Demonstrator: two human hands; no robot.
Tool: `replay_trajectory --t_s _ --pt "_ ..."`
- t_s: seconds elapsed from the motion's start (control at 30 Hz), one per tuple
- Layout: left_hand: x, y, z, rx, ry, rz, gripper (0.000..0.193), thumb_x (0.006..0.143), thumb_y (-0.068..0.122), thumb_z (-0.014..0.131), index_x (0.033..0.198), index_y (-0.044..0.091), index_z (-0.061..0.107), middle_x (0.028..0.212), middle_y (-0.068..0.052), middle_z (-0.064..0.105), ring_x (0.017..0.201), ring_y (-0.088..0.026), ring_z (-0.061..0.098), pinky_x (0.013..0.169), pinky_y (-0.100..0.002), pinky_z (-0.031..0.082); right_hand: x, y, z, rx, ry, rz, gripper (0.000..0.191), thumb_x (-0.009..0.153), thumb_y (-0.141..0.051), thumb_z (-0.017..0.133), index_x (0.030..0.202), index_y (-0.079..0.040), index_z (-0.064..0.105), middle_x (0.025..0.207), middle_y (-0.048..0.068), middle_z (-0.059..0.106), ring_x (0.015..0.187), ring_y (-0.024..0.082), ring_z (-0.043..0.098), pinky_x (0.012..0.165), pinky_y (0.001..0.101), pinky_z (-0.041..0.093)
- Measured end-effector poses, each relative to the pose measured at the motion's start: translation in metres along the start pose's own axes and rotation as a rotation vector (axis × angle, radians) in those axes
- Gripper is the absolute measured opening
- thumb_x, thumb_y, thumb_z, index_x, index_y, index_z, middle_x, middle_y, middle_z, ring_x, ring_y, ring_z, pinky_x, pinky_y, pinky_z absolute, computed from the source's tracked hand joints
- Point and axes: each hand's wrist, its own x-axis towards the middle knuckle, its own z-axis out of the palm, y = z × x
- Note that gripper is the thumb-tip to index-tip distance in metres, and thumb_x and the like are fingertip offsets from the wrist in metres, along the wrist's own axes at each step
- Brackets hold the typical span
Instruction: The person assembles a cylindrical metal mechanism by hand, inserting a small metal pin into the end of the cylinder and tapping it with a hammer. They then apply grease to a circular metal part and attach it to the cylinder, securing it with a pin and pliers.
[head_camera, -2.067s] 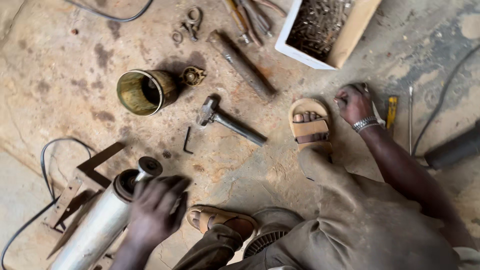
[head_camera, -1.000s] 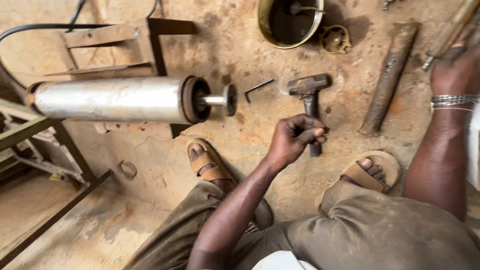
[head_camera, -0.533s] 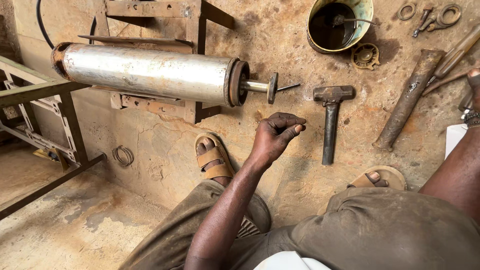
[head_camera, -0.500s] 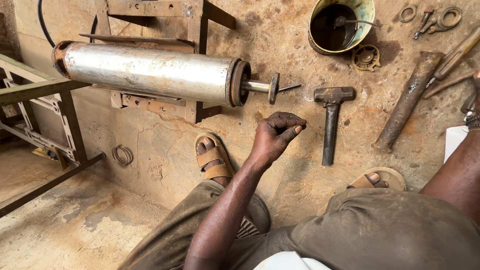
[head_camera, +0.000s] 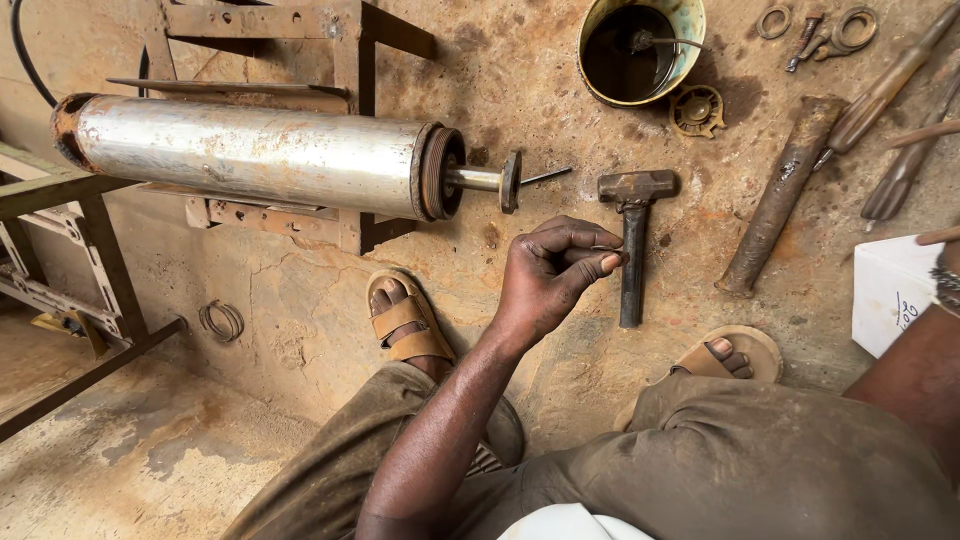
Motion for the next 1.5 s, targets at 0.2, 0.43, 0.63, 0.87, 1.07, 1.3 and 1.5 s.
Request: replay_trajectory --t_s 0.2,0.43,0.63,0.87,1.07,1.3,1.5 --pt "0.002 0.002 0.014 -0.175 0.0 -0.202 0.021 0.098 0.011 0.068 0.117 0.001 0.073 0.106 -0.01 0.075 0.09 -0.015 0.077 0.08 -0.028 0.066 -0.046 -0.01 0.092 0.033 -0.259 -0.006 0.009 0.105 -0.003 0.072 0.113 -0.004 0.068 0.12 0.013 0.07 0.11 0.026 0.073 0.098 0.042 0.066" --pt "-0.013 0.018 0.016 0.925 0.153 0.461 0.01 0.094 0.013 0.078 0.103 0.009 0.077 0.091 -0.007 0.076 0.081 -0.017 0.075 0.064 -0.031 0.061 -0.073 -0.022 0.15 -0.261 -0.467 -0.029 0.022 0.088 -0.017 0.084 0.101 -0.001 0.076 0.113 0.009 0.066 0.104 0.02 0.069 0.087 0.0357 0.061" --pt "-0.022 0.03 -0.006 1.084 0.145 0.84 0.008 0.093 0.008 0.075 0.101 0.008 0.073 0.101 -0.007 0.073 0.088 -0.02 0.074 0.07 -0.035 0.058 -0.074 -0.02 0.167 0.078 -0.476 0.428 0.019 0.089 -0.015 0.079 0.101 -0.002 0.074 0.114 0.01 0.07 0.1 0.019 0.07 0.083 0.0342 0.063" --pt "-0.021 0.036 -0.017 1.164 0.304 0.707 0.011 0.094 0.007 0.075 0.104 0.01 0.073 0.099 -0.003 0.071 0.087 -0.019 0.071 0.069 -0.035 0.057 -0.062 0.001 0.189 0.311 -0.549 0.486 0.013 0.093 -0.003 0.075 0.105 0.001 0.071 0.114 0.012 0.071 0.106 0.02 0.069 0.093 0.0374 0.061" --pt "-0.007 0.046 -0.023 1.123 0.676 0.498 0.043 0.096 0.013 0.074 0.136 0.007 0.057 0.135 -0.014 0.055 0.114 -0.025 0.066 0.078 -0.03 0.063 -0.039 0.038 0.232 0.295 -0.471 0.383 0.013 0.097 -0.006 0.074 0.107 0.002 0.072 0.113 0.011 0.072 0.103 0.017 0.067 0.094 0.0349 0.057" --pt "0.008 0.027 -0.027 0.953 0.535 0.402 0.05 0.103 0.006 0.068 0.15 0.004 0.05 0.158 -0.02 0.045 0.142 -0.035 0.057 0.106 -0.039 0.063 -0.03 0.064 0.262 0.352 -0.524 0.399 0.015 0.097 -0.007 0.074 0.108 0.002 0.071 0.102 0.011 0.072 0.088 0.016 0.072 0.074 0.0312 0.063" --pt "0.017 0.016 -0.037 0.919 0.507 0.454 0.049 0.104 -0.002 0.066 0.149 0.005 0.05 0.154 -0.021 0.05 0.141 -0.034 0.061 0.111 -0.038 0.063 -0.025 0.059 0.266 0.212 -0.491 0.318 0.016 0.096 -0.006 0.077 0.106 0.004 0.07 0.101 0.011 0.073 0.082 0.015 0.072 0.068 0.0293 0.062"
